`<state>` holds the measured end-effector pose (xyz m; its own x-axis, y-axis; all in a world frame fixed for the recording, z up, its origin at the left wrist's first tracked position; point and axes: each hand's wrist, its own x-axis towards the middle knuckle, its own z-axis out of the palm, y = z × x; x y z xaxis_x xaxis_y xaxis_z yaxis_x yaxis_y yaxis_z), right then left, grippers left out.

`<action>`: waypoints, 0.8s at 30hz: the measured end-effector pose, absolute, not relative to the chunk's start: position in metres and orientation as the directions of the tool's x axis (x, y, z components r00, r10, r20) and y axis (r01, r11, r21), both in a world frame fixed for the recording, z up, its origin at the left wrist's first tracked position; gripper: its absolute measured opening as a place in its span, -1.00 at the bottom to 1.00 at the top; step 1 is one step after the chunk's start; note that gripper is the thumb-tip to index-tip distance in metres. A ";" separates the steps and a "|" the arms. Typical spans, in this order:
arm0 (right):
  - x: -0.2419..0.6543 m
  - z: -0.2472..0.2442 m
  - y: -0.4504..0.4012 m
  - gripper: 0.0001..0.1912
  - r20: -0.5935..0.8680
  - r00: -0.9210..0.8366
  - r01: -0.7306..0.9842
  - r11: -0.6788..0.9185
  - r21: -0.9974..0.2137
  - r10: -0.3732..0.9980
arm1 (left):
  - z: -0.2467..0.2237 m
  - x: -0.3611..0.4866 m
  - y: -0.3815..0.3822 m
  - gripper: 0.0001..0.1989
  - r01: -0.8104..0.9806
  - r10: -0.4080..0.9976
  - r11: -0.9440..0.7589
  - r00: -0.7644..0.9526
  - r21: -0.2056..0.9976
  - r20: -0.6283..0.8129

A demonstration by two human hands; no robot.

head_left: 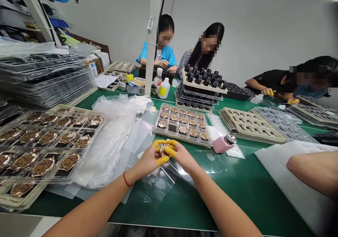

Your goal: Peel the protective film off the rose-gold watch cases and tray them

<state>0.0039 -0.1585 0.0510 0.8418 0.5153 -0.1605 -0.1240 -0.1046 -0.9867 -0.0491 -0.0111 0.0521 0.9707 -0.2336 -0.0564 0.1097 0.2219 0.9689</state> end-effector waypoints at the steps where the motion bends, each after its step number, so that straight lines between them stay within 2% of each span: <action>1: 0.008 0.045 -0.162 -0.72 -0.098 0.885 -0.025 -0.163 -0.986 0.455 | 0.053 -0.049 -0.010 -0.48 0.128 -0.250 0.236 0.966 0.963 -0.067; 2: 0.014 0.039 -0.165 -0.75 -0.016 0.920 0.094 -0.259 -0.961 0.392 | 0.054 -0.048 -0.009 -0.48 0.145 -0.266 0.250 0.961 0.957 -0.076; 4: 0.025 0.027 -0.170 -0.81 0.143 0.928 0.314 -0.514 -0.799 0.344 | 0.053 -0.046 -0.007 -0.47 0.160 -0.293 0.248 0.952 0.955 -0.084; 6: 0.030 0.023 -0.173 -0.89 0.187 0.893 0.437 -0.688 -0.579 0.410 | 0.052 -0.045 -0.006 -0.48 0.156 -0.309 0.204 0.947 0.967 -0.088; 7: 0.030 0.025 -0.175 -0.91 0.176 0.879 0.466 -0.722 -0.511 0.443 | 0.051 -0.045 -0.006 -0.49 0.152 -0.306 0.178 0.948 0.972 -0.092; 9: 0.022 0.037 -0.179 -0.91 0.188 0.869 0.486 -0.719 -0.497 0.458 | 0.050 -0.045 -0.007 -0.49 0.147 -0.294 0.126 0.950 0.981 -0.105; 12: 0.000 0.061 -0.183 -0.95 0.337 0.813 0.577 -0.579 -0.576 0.474 | 0.051 -0.047 -0.008 -0.49 0.148 -0.299 0.092 0.947 0.985 -0.115; 16: -0.019 0.071 -0.182 -0.92 0.476 0.624 0.772 -0.394 -0.499 0.620 | 0.054 -0.049 -0.011 -0.51 0.125 -0.369 0.056 0.925 0.991 -0.096; 20: -0.016 0.064 -0.183 -0.90 0.513 0.636 0.768 -0.411 -0.491 0.576 | 0.053 -0.050 -0.010 -0.51 0.153 -0.357 0.076 0.927 0.985 -0.117; 24: -0.015 0.062 -0.184 -0.91 0.488 0.617 0.777 -0.377 -0.505 0.617 | 0.049 -0.049 -0.009 -0.51 0.131 -0.358 0.072 0.929 0.989 -0.097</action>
<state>-0.0152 -0.1840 0.0623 0.6170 0.6171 0.4884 0.7766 -0.3767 -0.5050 -0.0489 -0.0087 0.0492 0.9286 -0.3583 -0.0967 0.1308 0.0721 0.9888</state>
